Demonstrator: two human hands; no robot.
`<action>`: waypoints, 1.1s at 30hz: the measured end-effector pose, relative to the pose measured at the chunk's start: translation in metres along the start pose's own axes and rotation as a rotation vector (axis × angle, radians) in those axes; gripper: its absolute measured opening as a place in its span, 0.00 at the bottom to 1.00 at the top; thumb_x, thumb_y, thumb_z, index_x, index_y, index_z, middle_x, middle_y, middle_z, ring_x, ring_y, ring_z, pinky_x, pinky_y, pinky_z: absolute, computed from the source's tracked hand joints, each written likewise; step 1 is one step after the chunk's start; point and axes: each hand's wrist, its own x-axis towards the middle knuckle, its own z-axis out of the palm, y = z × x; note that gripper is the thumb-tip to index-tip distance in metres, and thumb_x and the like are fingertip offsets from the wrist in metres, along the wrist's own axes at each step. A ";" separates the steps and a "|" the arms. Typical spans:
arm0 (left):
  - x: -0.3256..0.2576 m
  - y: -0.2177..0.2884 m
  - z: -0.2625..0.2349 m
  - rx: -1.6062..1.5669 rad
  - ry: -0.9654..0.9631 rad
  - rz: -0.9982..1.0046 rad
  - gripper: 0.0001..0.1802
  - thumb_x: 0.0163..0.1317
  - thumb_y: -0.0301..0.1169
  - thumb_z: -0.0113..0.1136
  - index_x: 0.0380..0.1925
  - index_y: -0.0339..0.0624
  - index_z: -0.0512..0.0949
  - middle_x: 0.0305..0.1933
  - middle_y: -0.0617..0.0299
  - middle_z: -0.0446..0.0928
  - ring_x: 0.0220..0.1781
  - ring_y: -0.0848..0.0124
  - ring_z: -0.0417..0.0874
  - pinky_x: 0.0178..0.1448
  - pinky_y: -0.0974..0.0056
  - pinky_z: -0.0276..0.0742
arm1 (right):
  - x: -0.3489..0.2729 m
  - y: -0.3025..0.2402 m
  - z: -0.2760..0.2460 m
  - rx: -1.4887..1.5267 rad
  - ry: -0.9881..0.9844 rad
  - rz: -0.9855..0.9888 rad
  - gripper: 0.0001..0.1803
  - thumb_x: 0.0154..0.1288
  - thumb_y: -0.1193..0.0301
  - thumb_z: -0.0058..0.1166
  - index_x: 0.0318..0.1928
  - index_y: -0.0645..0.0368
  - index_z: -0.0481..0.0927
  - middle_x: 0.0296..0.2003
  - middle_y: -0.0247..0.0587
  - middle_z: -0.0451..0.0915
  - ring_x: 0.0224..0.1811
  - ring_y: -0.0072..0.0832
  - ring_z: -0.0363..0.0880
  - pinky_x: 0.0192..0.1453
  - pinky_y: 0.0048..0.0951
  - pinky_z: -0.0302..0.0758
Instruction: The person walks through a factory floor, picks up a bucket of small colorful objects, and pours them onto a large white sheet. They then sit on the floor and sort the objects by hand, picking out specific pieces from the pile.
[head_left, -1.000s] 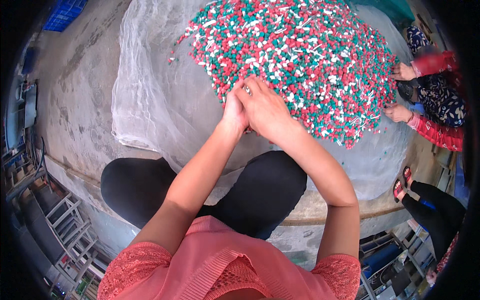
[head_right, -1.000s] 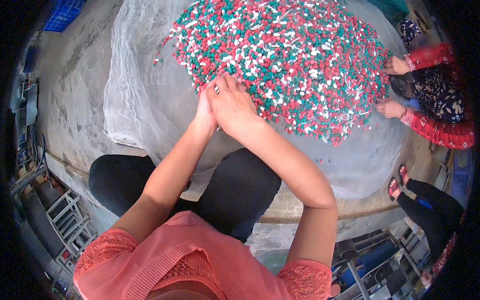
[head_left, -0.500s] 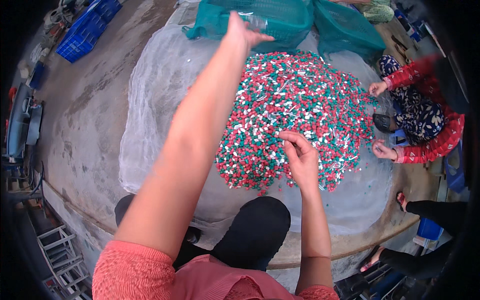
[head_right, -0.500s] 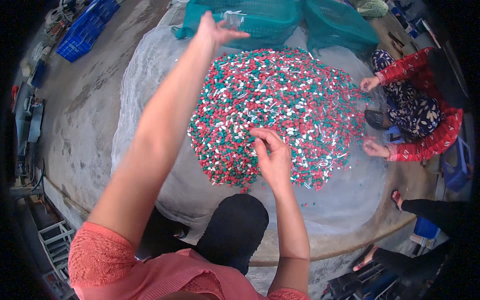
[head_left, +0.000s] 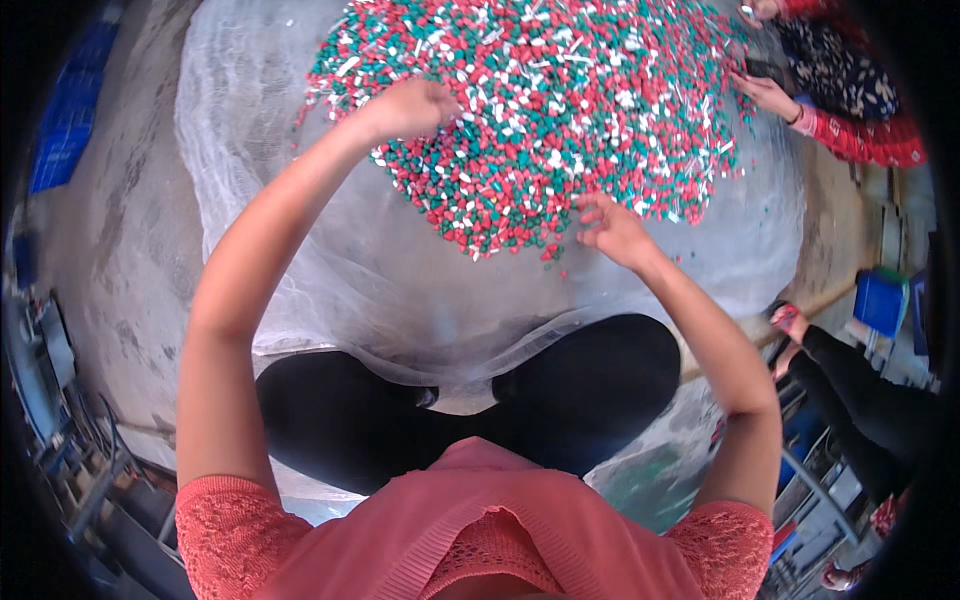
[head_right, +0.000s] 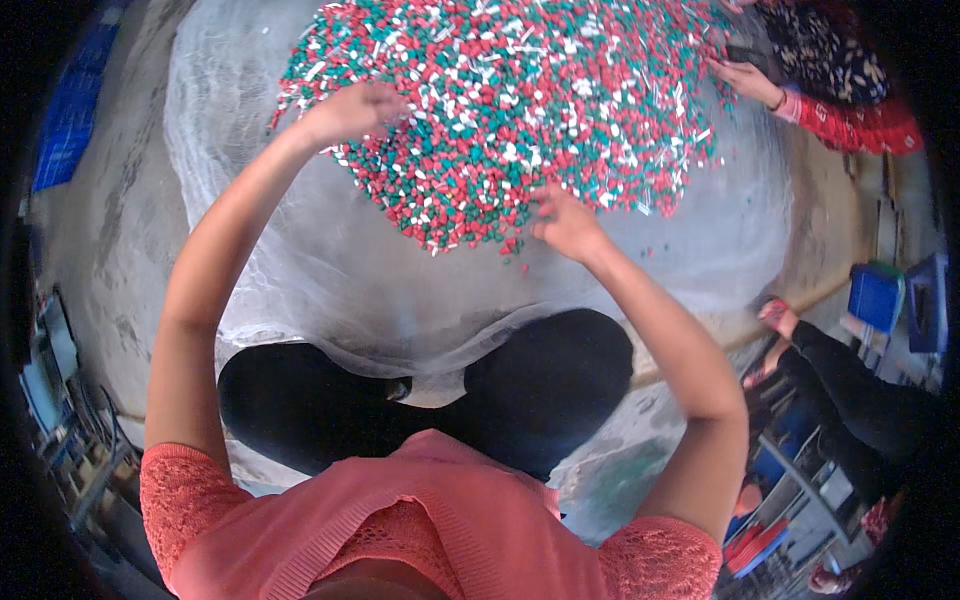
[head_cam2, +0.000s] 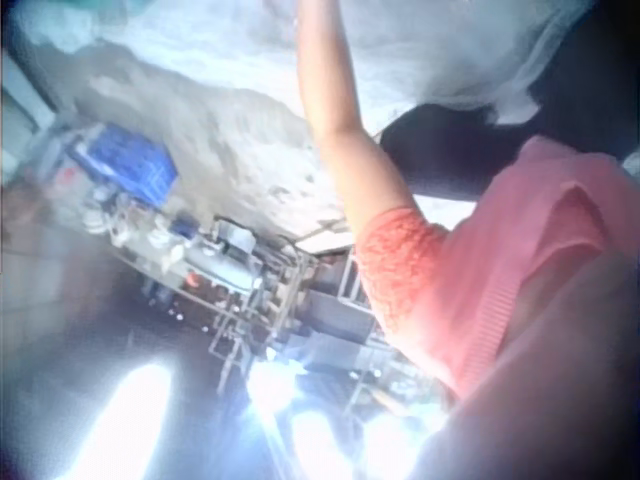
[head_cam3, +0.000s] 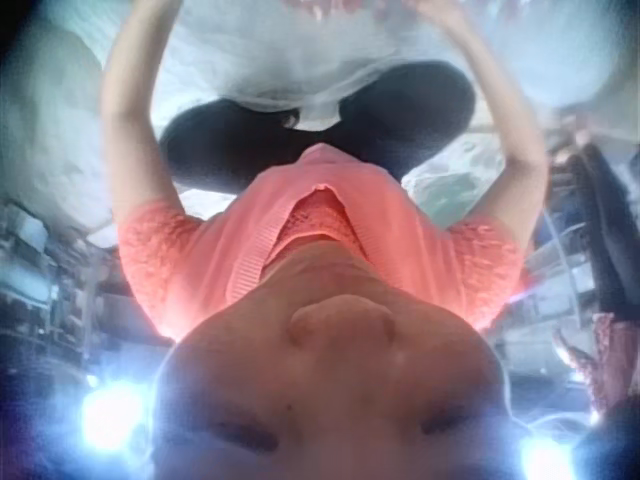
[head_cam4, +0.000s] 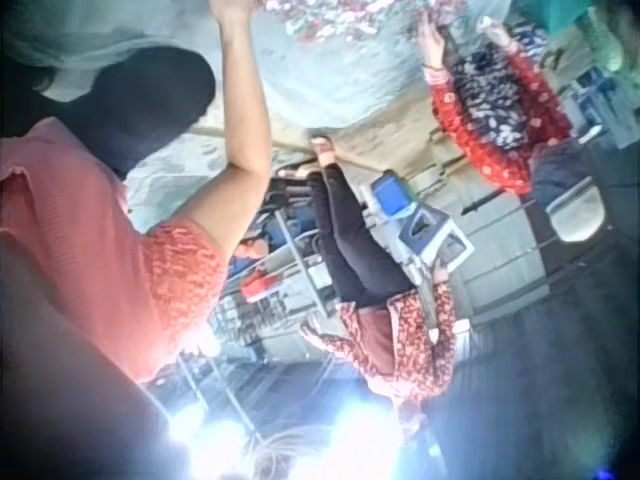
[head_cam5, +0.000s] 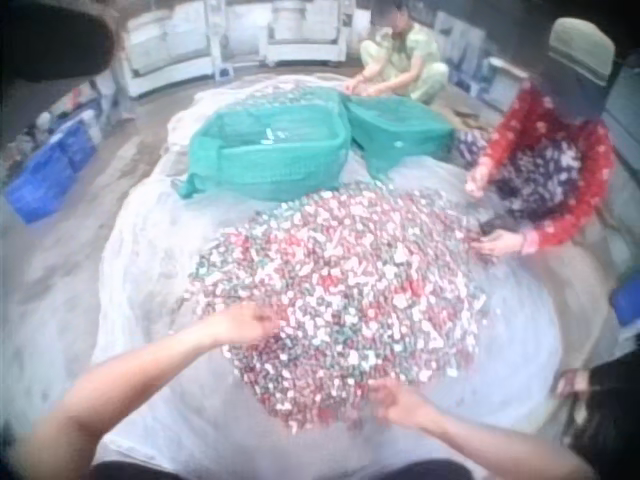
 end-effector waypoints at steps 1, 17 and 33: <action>-0.006 -0.001 0.013 0.272 0.065 0.111 0.13 0.55 0.34 0.48 0.39 0.43 0.73 0.46 0.54 0.74 0.41 0.62 0.78 0.48 0.59 0.71 | 0.003 0.002 0.006 -0.011 0.091 -0.012 0.33 0.43 0.77 0.56 0.54 0.57 0.62 0.43 0.42 0.70 0.45 0.31 0.71 0.49 0.29 0.69; -0.026 -0.061 0.090 -0.362 0.209 0.215 0.40 0.42 0.21 0.51 0.60 0.40 0.50 0.52 0.41 0.65 0.50 0.52 0.72 0.56 0.60 0.66 | 0.059 -0.109 0.129 0.268 0.673 -0.140 0.35 0.37 0.77 0.59 0.52 0.59 0.63 0.47 0.50 0.66 0.50 0.37 0.67 0.53 0.32 0.67; -0.042 -0.017 0.019 0.413 0.416 0.384 0.06 0.50 0.31 0.57 0.29 0.45 0.78 0.29 0.59 0.78 0.31 0.61 0.79 0.36 0.60 0.74 | 0.021 -0.058 0.102 0.224 0.697 -0.129 0.06 0.52 0.76 0.51 0.32 0.59 0.79 0.28 0.41 0.80 0.29 0.28 0.79 0.35 0.26 0.74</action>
